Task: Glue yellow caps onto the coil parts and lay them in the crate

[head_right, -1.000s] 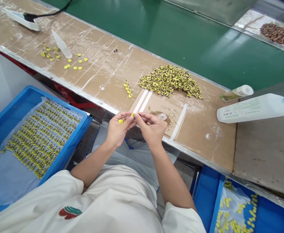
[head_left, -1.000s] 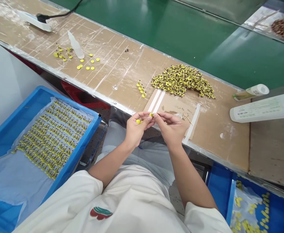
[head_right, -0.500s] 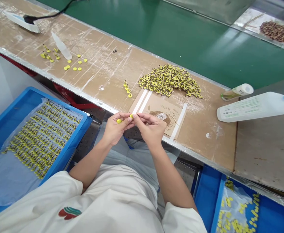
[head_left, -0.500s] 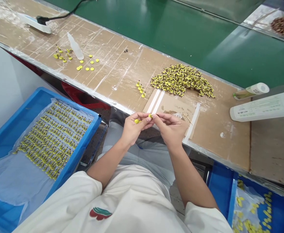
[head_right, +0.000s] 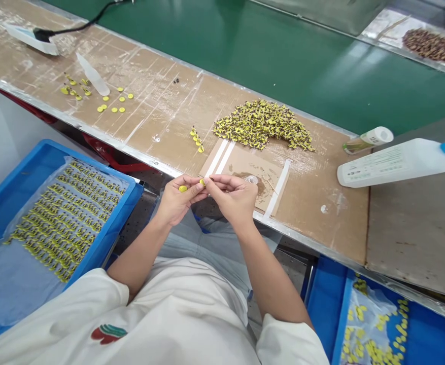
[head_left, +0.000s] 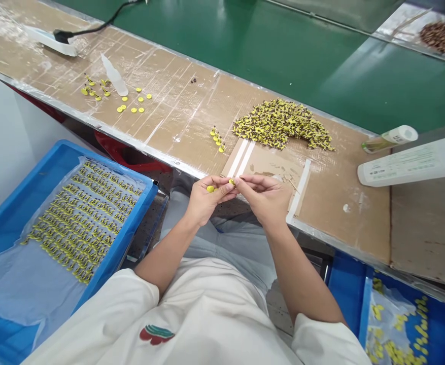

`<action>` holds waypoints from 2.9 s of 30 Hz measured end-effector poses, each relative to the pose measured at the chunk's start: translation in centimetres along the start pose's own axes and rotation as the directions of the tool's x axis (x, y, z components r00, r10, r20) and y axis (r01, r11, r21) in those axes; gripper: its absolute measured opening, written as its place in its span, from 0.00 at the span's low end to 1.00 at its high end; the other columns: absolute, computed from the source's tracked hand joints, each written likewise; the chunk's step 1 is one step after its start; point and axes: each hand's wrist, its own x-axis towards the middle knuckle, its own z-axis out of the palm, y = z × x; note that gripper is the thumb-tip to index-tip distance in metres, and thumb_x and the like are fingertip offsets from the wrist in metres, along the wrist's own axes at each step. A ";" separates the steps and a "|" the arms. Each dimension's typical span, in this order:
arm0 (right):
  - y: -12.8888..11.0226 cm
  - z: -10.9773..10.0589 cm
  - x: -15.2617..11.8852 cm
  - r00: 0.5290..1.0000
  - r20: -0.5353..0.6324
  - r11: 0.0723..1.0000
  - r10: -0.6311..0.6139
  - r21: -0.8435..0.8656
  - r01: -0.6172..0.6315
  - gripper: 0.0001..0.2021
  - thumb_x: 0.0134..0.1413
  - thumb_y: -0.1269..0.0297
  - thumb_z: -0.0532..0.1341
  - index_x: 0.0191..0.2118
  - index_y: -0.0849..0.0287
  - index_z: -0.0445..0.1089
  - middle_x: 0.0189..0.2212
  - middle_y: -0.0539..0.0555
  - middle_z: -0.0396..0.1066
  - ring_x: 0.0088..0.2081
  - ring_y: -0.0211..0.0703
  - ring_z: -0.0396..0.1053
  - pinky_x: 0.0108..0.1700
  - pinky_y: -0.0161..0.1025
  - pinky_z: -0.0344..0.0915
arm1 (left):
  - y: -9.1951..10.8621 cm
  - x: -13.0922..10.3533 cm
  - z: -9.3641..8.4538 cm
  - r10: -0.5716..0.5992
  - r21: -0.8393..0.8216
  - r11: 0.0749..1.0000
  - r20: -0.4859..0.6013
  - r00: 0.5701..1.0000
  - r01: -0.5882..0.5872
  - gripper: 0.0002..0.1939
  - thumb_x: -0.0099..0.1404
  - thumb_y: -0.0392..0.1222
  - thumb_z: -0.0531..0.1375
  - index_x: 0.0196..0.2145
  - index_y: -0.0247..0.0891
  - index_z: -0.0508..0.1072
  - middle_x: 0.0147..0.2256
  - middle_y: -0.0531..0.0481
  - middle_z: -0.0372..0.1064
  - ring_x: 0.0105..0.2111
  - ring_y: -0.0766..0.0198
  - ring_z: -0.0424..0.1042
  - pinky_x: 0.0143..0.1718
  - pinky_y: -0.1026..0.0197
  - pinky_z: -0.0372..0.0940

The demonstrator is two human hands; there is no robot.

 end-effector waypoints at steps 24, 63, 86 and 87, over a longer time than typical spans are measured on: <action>0.4 1.3 0.1 0.993 0.017 0.989 -0.117 -0.089 0.118 0.11 0.44 0.58 0.70 0.33 0.60 0.77 0.27 0.53 0.77 0.27 0.42 0.75 0.31 0.38 0.75 | 0.0 -0.3 -0.7 0.061 -0.009 0.998 -0.075 0.995 -0.062 0.16 0.47 0.44 0.72 0.32 0.34 0.76 0.34 0.49 0.76 0.36 0.62 0.77 0.47 0.52 0.71; 6.3 3.8 8.3 0.836 0.150 0.573 -0.529 -0.663 0.481 0.13 0.56 0.56 0.61 0.41 0.59 0.73 0.33 0.55 0.77 0.36 0.44 0.74 0.45 0.42 0.66 | 2.3 0.3 -3.4 -0.097 -0.483 0.874 -0.053 0.994 0.060 0.21 0.66 0.47 0.52 0.42 0.26 0.74 0.46 0.34 0.73 0.52 0.51 0.70 0.55 0.54 0.64; 1.9 2.3 1.3 0.517 0.710 0.360 -0.478 -0.378 0.853 0.12 0.59 0.62 0.61 0.47 0.56 0.72 0.39 0.52 0.78 0.40 0.41 0.75 0.43 0.37 0.66 | 2.1 0.3 -3.0 -0.115 -0.467 0.880 -0.028 0.993 0.089 0.21 0.66 0.46 0.51 0.44 0.25 0.74 0.52 0.32 0.69 0.57 0.51 0.65 0.59 0.55 0.58; 1.8 2.1 1.3 0.505 0.716 0.330 -0.481 -0.386 0.862 0.11 0.59 0.62 0.61 0.47 0.56 0.72 0.39 0.52 0.78 0.39 0.41 0.75 0.42 0.37 0.66 | 2.1 0.3 -3.0 -0.114 -0.471 0.877 -0.022 0.993 0.090 0.21 0.66 0.46 0.51 0.44 0.24 0.74 0.52 0.32 0.69 0.58 0.51 0.65 0.60 0.55 0.58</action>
